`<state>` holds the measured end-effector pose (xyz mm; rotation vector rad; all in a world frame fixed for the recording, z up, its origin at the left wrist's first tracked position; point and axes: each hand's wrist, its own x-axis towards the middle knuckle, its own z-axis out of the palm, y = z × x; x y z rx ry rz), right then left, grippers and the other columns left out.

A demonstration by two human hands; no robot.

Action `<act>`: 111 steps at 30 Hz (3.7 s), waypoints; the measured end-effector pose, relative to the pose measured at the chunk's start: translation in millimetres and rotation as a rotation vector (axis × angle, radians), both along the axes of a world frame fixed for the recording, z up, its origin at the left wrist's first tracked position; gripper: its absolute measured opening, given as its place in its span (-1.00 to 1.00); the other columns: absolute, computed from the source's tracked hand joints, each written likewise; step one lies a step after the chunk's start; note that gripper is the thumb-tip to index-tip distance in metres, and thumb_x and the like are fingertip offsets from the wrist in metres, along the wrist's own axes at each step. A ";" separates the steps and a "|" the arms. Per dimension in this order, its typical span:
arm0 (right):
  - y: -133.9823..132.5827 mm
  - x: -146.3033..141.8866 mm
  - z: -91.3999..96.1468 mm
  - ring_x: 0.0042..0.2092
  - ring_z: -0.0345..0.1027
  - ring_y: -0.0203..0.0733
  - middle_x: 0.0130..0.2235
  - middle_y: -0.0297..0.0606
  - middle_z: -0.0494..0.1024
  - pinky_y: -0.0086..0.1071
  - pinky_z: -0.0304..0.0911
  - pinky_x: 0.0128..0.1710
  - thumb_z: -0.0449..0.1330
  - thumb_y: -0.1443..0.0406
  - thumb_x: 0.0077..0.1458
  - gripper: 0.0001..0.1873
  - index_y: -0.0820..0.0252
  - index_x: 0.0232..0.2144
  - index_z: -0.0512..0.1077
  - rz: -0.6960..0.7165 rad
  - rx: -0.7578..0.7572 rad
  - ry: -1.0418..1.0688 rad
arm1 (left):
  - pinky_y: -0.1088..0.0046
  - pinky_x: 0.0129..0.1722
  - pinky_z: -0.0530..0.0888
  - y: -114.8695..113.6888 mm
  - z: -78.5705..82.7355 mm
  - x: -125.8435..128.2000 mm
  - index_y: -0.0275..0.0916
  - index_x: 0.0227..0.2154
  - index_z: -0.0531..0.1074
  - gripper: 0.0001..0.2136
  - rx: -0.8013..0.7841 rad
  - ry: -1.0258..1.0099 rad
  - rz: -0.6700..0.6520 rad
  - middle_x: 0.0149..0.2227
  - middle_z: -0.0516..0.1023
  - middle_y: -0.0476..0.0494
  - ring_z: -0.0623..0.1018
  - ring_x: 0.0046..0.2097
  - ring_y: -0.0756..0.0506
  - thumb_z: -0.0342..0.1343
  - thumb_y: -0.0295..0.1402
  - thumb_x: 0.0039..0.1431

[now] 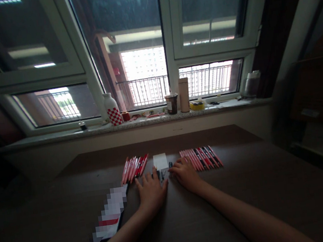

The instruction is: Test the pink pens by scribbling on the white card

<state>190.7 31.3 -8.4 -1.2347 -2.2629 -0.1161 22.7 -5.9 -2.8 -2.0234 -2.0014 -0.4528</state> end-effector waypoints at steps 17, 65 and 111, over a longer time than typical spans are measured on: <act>-3.9 -2.8 2.9 -0.04 0.17 -0.06 -0.19 -0.21 0.52 -0.23 0.05 0.00 0.10 0.40 0.11 -0.70 0.13 -0.10 0.45 -0.151 -0.013 0.010 | 0.06 0.19 0.12 -6.5 -9.4 -13.2 -0.56 0.15 0.18 -0.31 -0.044 -0.005 0.030 0.18 0.25 -0.52 0.21 0.23 -0.34 -0.22 -0.01 0.18; 9.8 -42.0 25.9 -0.06 0.21 -0.09 -0.24 -0.27 0.58 -0.15 -0.11 0.07 0.17 0.30 0.09 -0.85 0.08 -0.34 0.56 -0.062 -0.107 -0.037 | 0.06 0.17 0.15 -9.8 -5.5 -14.7 -0.51 0.08 0.29 -0.39 -0.019 -0.033 0.007 0.15 0.29 -0.51 0.25 0.20 -0.33 -0.17 -0.06 0.18; 0.2 -15.5 4.7 -0.11 0.21 -0.11 -0.27 -0.28 0.50 -0.24 0.00 -0.05 0.17 0.34 0.14 -0.83 0.02 -0.24 0.53 -0.091 0.025 0.203 | -0.08 0.22 -0.01 -7.8 0.1 -12.0 -0.07 -0.15 0.47 -0.74 0.119 -0.048 -0.255 0.20 0.24 -0.18 0.11 0.27 -0.29 -0.06 -0.24 0.18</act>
